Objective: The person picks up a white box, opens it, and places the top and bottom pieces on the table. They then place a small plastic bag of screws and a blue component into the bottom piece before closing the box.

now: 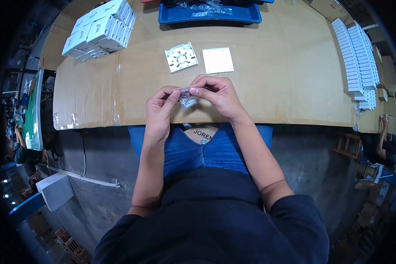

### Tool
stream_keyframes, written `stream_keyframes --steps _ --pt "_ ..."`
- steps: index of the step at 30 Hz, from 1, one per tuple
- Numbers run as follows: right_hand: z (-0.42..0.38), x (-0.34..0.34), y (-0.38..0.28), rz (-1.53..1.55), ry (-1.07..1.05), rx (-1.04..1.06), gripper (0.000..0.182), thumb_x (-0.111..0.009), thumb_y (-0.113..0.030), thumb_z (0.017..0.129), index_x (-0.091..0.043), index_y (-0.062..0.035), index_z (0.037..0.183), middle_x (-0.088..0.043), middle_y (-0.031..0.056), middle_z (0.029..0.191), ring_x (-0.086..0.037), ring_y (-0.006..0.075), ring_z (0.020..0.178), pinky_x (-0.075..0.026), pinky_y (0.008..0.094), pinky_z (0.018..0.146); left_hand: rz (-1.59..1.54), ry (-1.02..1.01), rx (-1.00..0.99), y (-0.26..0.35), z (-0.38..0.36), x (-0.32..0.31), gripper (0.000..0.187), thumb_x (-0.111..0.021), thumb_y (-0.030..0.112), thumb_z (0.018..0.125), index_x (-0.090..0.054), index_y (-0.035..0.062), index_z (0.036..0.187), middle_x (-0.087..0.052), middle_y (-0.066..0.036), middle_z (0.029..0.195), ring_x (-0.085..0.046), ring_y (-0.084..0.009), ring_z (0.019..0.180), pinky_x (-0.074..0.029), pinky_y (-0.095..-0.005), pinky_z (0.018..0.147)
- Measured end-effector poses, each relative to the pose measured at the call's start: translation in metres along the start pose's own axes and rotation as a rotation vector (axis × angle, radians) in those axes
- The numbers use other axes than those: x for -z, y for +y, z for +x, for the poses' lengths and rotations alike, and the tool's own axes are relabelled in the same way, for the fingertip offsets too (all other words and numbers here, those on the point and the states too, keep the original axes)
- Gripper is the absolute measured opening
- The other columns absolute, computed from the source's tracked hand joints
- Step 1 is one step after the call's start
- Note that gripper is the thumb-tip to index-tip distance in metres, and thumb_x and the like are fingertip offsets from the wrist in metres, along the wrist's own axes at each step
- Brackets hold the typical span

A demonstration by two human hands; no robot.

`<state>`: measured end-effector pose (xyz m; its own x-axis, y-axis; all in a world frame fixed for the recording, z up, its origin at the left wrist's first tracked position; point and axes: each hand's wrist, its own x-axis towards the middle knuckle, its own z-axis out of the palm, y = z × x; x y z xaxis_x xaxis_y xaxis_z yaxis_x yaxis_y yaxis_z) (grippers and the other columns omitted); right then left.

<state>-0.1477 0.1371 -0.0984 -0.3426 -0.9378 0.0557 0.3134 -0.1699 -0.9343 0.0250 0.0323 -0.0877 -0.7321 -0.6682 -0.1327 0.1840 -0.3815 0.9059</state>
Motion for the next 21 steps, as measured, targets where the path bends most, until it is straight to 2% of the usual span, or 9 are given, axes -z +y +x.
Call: stream_keyframes --steps 5,7,8,10,12,14,16,19,21 --pt "-0.001 0.001 0.011 0.09 0.036 -0.089 0.011 -0.07 -0.006 0.099 -0.076 0.0022 0.102 -0.074 0.0074 0.104 -0.067 0.0142 0.099 -0.052 0.0295 0.092 0.043 -0.025 0.001 -0.005 0.002 0.011 0.023 -0.061 0.02 0.108 -0.071 0.0001 0.115 -0.073 -0.005 0.106 -0.066 -0.0094 0.096 -0.05 -0.0246 0.09" --pt "-0.001 -0.001 0.011 0.084 0.067 -0.108 0.012 -0.069 -0.007 0.099 -0.076 0.002 0.104 -0.074 0.008 0.107 -0.067 0.0146 0.101 -0.052 0.0298 0.094 -0.067 0.055 0.141 0.006 -0.003 0.004 0.034 -0.056 0.031 0.111 -0.07 0.0014 0.118 -0.074 -0.008 0.11 -0.067 -0.0114 0.093 -0.054 -0.0279 0.084" --pt "-0.002 -0.001 0.008 0.055 0.063 -0.071 0.013 -0.068 -0.006 0.1 -0.076 0.002 0.105 -0.074 0.0099 0.109 -0.067 0.0171 0.105 -0.052 0.0324 0.097 -0.066 0.059 0.141 0.004 -0.005 0.007 0.034 -0.056 0.031 0.111 -0.07 0.0014 0.118 -0.074 -0.008 0.11 -0.067 -0.0114 0.093 -0.054 -0.0279 0.084" --pt "0.0 -0.002 0.003 0.028 0.057 -0.037 0.013 -0.066 -0.004 0.101 -0.076 0.002 0.106 -0.073 0.0119 0.11 -0.066 0.0197 0.109 -0.051 0.0351 0.1 -0.122 -0.082 0.337 -0.006 -0.009 0.016 0.041 -0.049 0.036 0.113 -0.067 0.001 0.124 -0.072 -0.009 0.113 -0.068 -0.0144 0.09 -0.054 -0.0296 0.081" --pt "0.002 -0.001 -0.001 -0.018 -0.017 0.019 0.015 -0.064 -0.004 0.101 -0.076 0.0018 0.108 -0.073 0.0159 0.119 -0.066 0.0229 0.114 -0.051 0.0374 0.103 -0.202 -0.08 0.319 -0.014 -0.012 0.016 0.038 -0.051 0.033 0.112 -0.066 0.0006 0.125 -0.072 -0.009 0.111 -0.067 -0.0142 0.088 -0.054 -0.0297 0.079" --pt "0.002 -0.001 -0.003 -0.014 -0.026 0.017 0.016 -0.065 -0.005 0.101 -0.076 0.0013 0.11 -0.073 0.0153 0.122 -0.067 0.0229 0.117 -0.052 0.0378 0.105 -0.282 -0.084 0.299 -0.018 -0.013 0.013 0.036 -0.053 0.03 0.112 -0.065 0.0002 0.127 -0.072 -0.009 0.11 -0.067 -0.0139 0.087 -0.054 -0.0298 0.077" --pt "0.001 0.001 -0.006 -0.012 -0.037 0.017 0.017 -0.065 -0.006 0.101 -0.077 0.0007 0.111 -0.073 0.0146 0.125 -0.067 0.0229 0.119 -0.052 0.0381 0.106 -0.341 0.006 0.306 -0.018 -0.012 0.01 0.032 -0.056 0.025 0.11 -0.066 -0.0008 0.126 -0.073 -0.008 0.106 -0.066 -0.0128 0.085 -0.053 -0.0283 0.076" --pt "-0.001 0.004 -0.01 -0.038 -0.047 0.035 0.018 -0.066 -0.003 0.1 -0.076 0.0004 0.114 -0.071 0.0145 0.129 -0.066 0.0234 0.122 -0.052 0.0377 0.107 -0.283 0.111 0.244 -0.016 -0.011 0.006 0.026 -0.057 0.019 0.109 -0.067 -0.0011 0.122 -0.071 -0.007 0.1 -0.068 -0.0132 0.082 -0.057 -0.0284 0.075" --pt "0.0 0.005 -0.014 -0.072 -0.035 0.023 0.023 -0.066 -0.004 0.1 -0.073 0.0006 0.121 -0.071 0.0138 0.129 -0.067 0.0222 0.12 -0.054 0.0363 0.104 -0.205 0.141 0.202 -0.02 -0.009 0.007 0.024 -0.058 0.017 0.108 -0.068 -0.0015 0.12 -0.072 -0.007 0.099 -0.068 -0.0125 0.083 -0.057 -0.0273 0.075"
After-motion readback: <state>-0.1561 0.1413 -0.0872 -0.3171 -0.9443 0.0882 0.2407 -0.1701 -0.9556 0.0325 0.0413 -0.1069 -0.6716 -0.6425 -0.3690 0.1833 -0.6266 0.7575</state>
